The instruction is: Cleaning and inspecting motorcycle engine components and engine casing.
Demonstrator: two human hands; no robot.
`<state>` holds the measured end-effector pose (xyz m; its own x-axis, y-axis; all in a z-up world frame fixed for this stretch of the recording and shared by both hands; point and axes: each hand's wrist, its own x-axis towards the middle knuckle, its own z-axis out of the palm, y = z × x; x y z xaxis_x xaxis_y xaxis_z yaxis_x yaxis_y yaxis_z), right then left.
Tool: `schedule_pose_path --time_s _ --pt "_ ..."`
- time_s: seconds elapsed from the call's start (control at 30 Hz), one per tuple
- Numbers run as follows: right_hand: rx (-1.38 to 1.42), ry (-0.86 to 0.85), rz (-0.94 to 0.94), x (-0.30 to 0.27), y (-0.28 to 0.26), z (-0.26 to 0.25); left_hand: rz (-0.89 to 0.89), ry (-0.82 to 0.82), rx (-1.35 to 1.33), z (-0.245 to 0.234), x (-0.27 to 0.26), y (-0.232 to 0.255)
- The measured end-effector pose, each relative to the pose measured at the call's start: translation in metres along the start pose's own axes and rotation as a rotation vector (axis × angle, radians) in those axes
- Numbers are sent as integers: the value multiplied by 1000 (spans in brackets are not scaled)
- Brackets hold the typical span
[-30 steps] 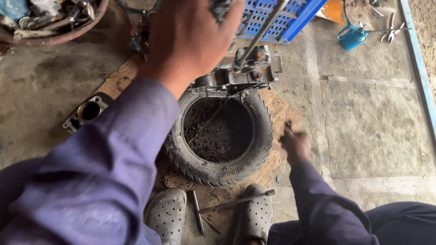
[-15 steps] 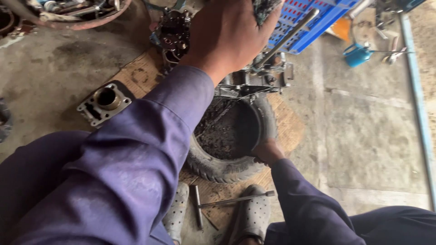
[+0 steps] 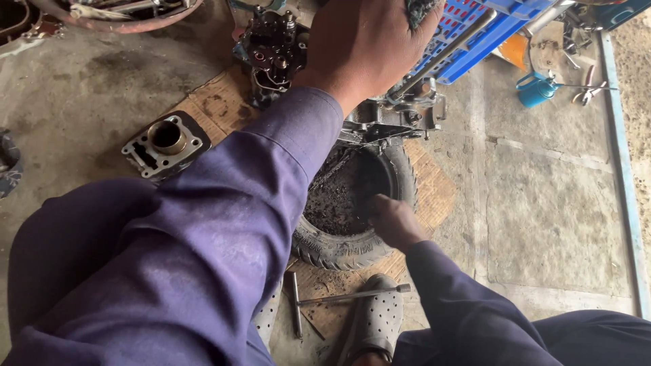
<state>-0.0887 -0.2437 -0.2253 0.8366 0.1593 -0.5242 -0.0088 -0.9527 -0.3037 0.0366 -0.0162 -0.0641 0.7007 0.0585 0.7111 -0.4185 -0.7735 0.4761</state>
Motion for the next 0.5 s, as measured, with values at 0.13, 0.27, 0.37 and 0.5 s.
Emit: schedule_pose_path --time_s 0.13,0.27,0.37,0.5 --pt "-151 51 -155 13 31 52 88 151 19 4 -4 -5" --pt "-177 49 -403 20 66 87 -9 -22 46 -3 0 -1" --pt "-304 168 -559 9 62 83 -6 -9 44 -5 -1 -1" --pt "-504 -73 -362 -7 45 60 43 59 10 -2 -1 -6"
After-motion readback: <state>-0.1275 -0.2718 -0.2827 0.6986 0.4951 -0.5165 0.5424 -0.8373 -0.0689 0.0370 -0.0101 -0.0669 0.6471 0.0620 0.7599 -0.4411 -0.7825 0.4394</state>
